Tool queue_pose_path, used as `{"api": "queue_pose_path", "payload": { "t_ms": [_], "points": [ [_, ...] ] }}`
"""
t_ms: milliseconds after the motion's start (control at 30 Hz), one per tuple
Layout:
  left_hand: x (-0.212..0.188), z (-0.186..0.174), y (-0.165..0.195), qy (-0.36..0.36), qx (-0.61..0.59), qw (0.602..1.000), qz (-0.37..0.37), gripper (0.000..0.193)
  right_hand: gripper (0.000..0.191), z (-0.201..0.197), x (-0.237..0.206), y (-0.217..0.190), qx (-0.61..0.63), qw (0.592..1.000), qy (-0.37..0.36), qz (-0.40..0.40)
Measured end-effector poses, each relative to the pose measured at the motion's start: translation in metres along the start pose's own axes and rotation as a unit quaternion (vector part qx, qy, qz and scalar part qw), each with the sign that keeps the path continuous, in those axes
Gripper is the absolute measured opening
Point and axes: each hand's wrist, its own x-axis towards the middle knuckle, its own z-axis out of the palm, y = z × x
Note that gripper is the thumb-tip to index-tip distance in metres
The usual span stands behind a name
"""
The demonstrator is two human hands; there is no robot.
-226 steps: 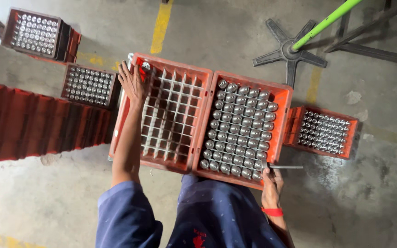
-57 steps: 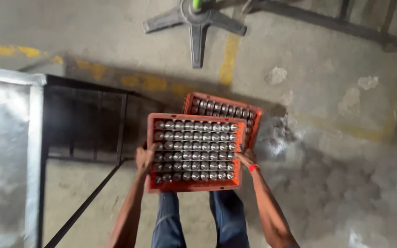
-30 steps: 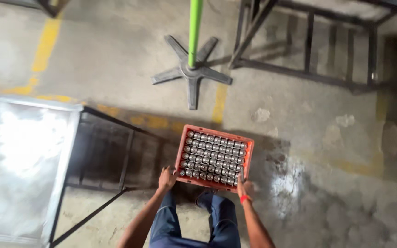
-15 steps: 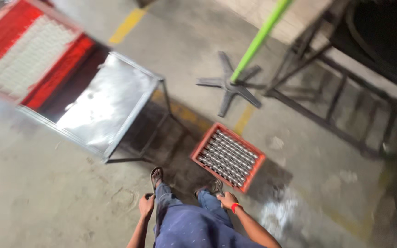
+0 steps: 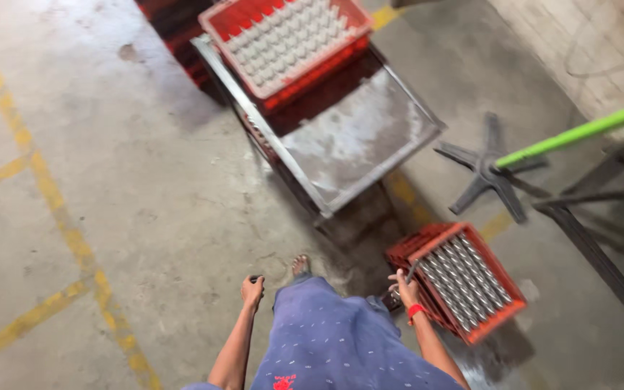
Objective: The person uses a metal tool to pick up small, round metal parts from a red crate and places them into an empty red crate with a grid insert. The person repeats this process, moving parts from one crate to another.
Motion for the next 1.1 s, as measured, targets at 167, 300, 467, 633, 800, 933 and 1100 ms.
{"api": "queue_pose_path", "payload": {
  "t_ms": [167, 300, 467, 633, 800, 933, 1100],
  "points": [
    [0.045, -0.035, 0.025, -0.001, -0.001, 1.000, -0.001, 0.030, 0.050, 0.077, -0.005, -0.080, 0.140, 0.988, -0.022, -0.057],
    [0.077, -0.022, 0.064, 0.014, 0.033, 0.988, 0.149, 0.029, 0.049, 0.118, 0.026, -0.129, 0.169, 0.976, -0.031, -0.133],
    [0.111, -0.010, 0.137, -0.077, -0.035, 0.992, 0.094, 0.029, 0.052, 0.173, 0.076, -0.203, 0.171, 0.970, -0.042, -0.166],
    [0.151, -0.020, 0.222, -0.130, -0.010, 0.983, 0.127, 0.030, 0.053, 0.215, 0.116, -0.293, 0.155, 0.974, -0.013, -0.164],
    [0.235, -0.026, 0.286, -0.101, 0.050, 0.961, 0.254, 0.031, 0.049, 0.264, 0.175, -0.372, 0.082, 0.966, 0.074, -0.235],
    [0.286, -0.056, 0.303, -0.050, 0.006, 0.985, 0.163, 0.028, 0.050, 0.304, 0.225, -0.431, 0.121, 0.981, 0.028, -0.151],
    [0.336, -0.101, 0.336, 0.023, 0.068, 0.963, 0.259, 0.028, 0.057, 0.327, 0.253, -0.450, -0.032, 0.990, 0.074, -0.116]
  ]
}}
